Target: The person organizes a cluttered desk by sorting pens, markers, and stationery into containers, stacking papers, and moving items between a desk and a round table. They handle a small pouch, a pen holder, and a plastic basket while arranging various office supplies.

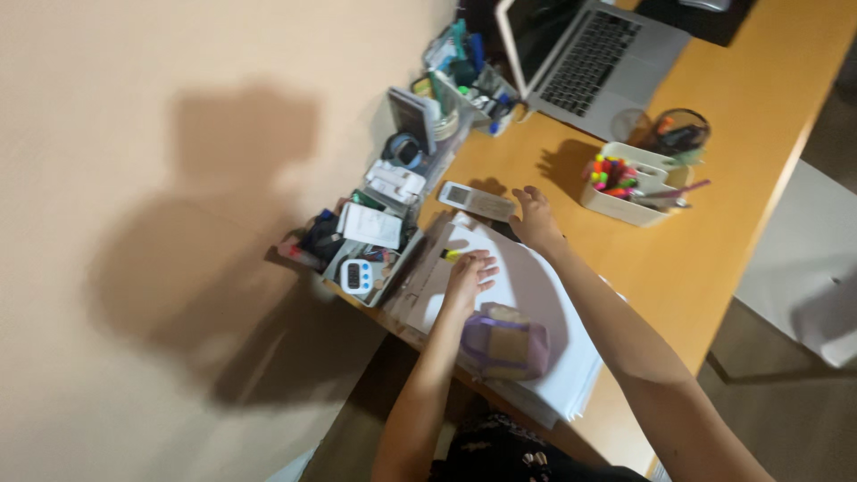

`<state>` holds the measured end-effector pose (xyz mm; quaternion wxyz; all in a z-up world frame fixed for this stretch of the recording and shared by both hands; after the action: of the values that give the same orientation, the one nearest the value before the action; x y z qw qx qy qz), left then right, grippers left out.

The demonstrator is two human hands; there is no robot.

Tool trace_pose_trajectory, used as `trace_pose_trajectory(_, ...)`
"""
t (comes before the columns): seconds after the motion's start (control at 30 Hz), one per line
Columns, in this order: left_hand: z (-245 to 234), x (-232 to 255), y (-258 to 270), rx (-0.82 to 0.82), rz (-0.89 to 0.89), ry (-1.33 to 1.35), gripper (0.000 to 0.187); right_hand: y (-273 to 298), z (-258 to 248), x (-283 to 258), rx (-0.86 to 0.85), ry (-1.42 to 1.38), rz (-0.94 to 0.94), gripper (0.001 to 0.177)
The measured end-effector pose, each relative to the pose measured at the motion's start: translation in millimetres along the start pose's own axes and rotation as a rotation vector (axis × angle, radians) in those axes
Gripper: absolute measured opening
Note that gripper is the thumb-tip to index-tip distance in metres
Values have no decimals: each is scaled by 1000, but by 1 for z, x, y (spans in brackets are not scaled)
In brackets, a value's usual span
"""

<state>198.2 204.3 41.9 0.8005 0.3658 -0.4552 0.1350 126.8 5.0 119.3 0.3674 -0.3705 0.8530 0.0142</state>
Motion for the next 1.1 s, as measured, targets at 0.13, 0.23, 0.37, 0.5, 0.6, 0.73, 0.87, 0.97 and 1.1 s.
trace_pose_trajectory(0.13, 30, -16, -16, -48, 17, 2, 32, 28, -72, -9, 19, -62, 30, 60)
trace_pose_trajectory(0.23, 54, -27, -18, -25, -31, 8, 33, 43, -130, -20, 69, 1, -68, 53)
trace_pose_trajectory(0.37, 93, -42, -10, -40, -8, 33, 35, 55, -179, -13, 32, -48, -50, 53)
trace_pose_trajectory(0.5, 132, -58, 5, -1, 24, 95, 36, 72, -204, 24, -31, -84, -71, 65)
trace_pose_trajectory(0.6, 158, -69, 20, 31, 39, 108, 37, 85, -224, 45, -70, -53, -151, 66)
trace_pose_trajectory(0.73, 178, -82, 37, 82, 100, 95, 37, 100, -255, 39, -127, -4, -211, 55)
trace_pose_trajectory(0.87, 172, -95, 57, 139, 127, 52, 34, 120, -306, -13, -21, -171, -404, 38)
trace_pose_trajectory(0.97, 158, -102, 65, 168, 130, 59, 31, 139, -343, -51, -6, -316, -489, 34)
trace_pose_trajectory(1.1, 155, -110, 67, 175, 123, 99, 28, 156, -371, -88, -14, -315, -620, 33)
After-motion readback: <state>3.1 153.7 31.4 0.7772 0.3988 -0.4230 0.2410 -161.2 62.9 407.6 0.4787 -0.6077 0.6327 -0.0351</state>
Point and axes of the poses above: each hand's wrist, its own y-axis away from the middle knuckle, its own z-axis out of the palm, x = y × z, the point moved 5 cm from there along -y, towards the middle knuckle, and after that the axes turned 6 degrees about x, right-handed, at the moved point
